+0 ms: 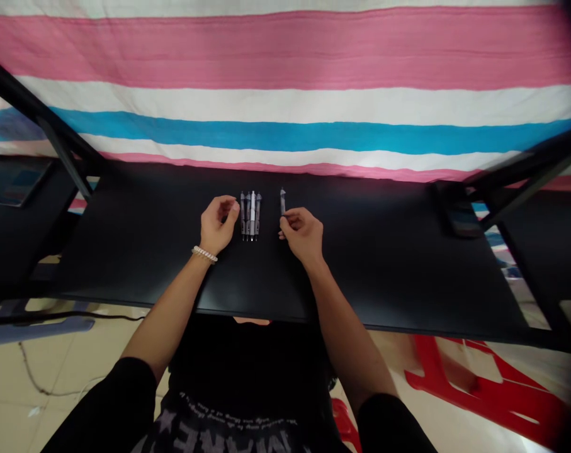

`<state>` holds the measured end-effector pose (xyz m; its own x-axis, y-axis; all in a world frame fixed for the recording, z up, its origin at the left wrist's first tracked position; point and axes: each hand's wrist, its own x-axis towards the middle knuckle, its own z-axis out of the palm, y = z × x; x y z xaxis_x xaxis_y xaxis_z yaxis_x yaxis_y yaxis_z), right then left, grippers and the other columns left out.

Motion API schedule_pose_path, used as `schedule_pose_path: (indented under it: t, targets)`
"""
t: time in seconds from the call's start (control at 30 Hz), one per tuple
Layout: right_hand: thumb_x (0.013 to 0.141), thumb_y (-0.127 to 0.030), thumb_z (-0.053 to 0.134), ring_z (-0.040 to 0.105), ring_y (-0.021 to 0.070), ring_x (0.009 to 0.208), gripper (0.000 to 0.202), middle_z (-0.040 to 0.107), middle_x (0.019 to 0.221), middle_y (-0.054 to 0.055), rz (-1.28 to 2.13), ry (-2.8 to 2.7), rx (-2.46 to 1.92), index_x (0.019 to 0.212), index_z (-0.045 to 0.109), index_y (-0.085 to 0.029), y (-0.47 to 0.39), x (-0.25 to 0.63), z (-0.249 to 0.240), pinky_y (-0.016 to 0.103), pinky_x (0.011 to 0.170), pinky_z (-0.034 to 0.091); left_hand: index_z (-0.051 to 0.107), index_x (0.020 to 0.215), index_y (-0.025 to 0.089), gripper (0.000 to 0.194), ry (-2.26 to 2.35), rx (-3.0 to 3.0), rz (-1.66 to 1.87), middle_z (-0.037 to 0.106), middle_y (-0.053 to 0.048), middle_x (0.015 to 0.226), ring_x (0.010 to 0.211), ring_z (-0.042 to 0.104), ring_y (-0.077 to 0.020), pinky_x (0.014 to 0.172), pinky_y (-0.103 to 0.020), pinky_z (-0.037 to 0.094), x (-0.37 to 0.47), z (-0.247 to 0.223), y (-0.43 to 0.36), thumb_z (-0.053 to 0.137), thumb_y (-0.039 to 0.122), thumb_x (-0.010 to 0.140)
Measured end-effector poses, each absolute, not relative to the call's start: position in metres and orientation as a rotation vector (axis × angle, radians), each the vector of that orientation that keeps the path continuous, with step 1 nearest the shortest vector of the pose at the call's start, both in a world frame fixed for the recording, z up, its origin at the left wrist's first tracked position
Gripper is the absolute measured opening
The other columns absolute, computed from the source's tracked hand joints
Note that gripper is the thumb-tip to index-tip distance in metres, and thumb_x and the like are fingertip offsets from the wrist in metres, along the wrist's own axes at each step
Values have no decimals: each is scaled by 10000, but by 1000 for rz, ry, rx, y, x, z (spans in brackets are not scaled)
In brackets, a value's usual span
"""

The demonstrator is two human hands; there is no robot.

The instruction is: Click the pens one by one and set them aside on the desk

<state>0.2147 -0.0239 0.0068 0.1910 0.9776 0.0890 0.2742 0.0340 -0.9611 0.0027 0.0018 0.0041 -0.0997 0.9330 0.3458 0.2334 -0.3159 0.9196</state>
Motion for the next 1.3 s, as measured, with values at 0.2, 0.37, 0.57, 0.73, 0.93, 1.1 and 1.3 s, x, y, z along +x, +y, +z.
schedule_pose_path:
  t: [0.2, 0.37, 0.57, 0.73, 0.93, 1.1, 1.3]
  targets:
    - [768, -486, 796, 616, 135, 536, 316, 654, 660, -8, 1128, -1232, -1102, 877, 681, -212, -26, 202, 18, 288, 491, 537, 599, 1166, 181, 583, 956, 983, 1309, 768, -127, 1053, 924, 771, -229, 905, -416, 612, 24, 14, 5, 819, 543, 765]
    - [771, -503, 811, 552, 100, 488, 325, 643, 606, -23, 1147, -1232, -1070, 861, 718, -205, -27, 194, 14, 244, 454, 470, 610, 963, 186, 462, 819, 903, 1280, 772, -71, 933, 902, 771, -214, 880, -408, 627, 34, 24, 3, 807, 558, 773]
    - [839, -629, 696, 549, 110, 440, 438, 666, 631, 12, 1353, -1156, -1077, 820, 727, -193, -27, 190, 7, 254, 392, 456, 612, 923, 185, 431, 871, 859, 1409, 778, -56, 914, 905, 773, -208, 875, -395, 633, 30, 19, -2, 841, 508, 753]
    - [735, -497, 853, 680, 157, 707, 313, 730, 845, 34, 1106, -1142, -1032, 894, 783, -237, -26, 189, 2, 323, 673, 601, 641, 862, 163, 436, 958, 760, 1463, 782, -57, 871, 810, 768, -173, 781, -312, 631, 32, 17, -2, 894, 471, 686]
    - [793, -544, 792, 674, 149, 657, 313, 729, 790, 26, 1140, -1079, -1024, 868, 779, -241, -22, 190, -1, 316, 632, 608, 676, 864, 155, 406, 879, 687, 1481, 784, -71, 889, 842, 770, -186, 794, -313, 624, 29, 17, 3, 921, 409, 663]
    - [706, -469, 881, 716, 166, 772, 309, 759, 916, 25, 1149, -1034, -977, 919, 780, -269, -22, 190, 0, 330, 717, 627, 673, 863, 162, 355, 868, 695, 1463, 779, -67, 902, 860, 768, -190, 830, -342, 624, 30, 19, 2, 893, 395, 710]
    - [703, -430, 892, 735, 182, 890, 323, 759, 1002, 28, 1097, -1091, -958, 956, 772, -270, -22, 190, -1, 344, 798, 633, 686, 858, 164, 343, 822, 690, 1459, 781, -56, 894, 858, 768, -180, 813, -308, 626, 33, 21, 1, 899, 388, 708]
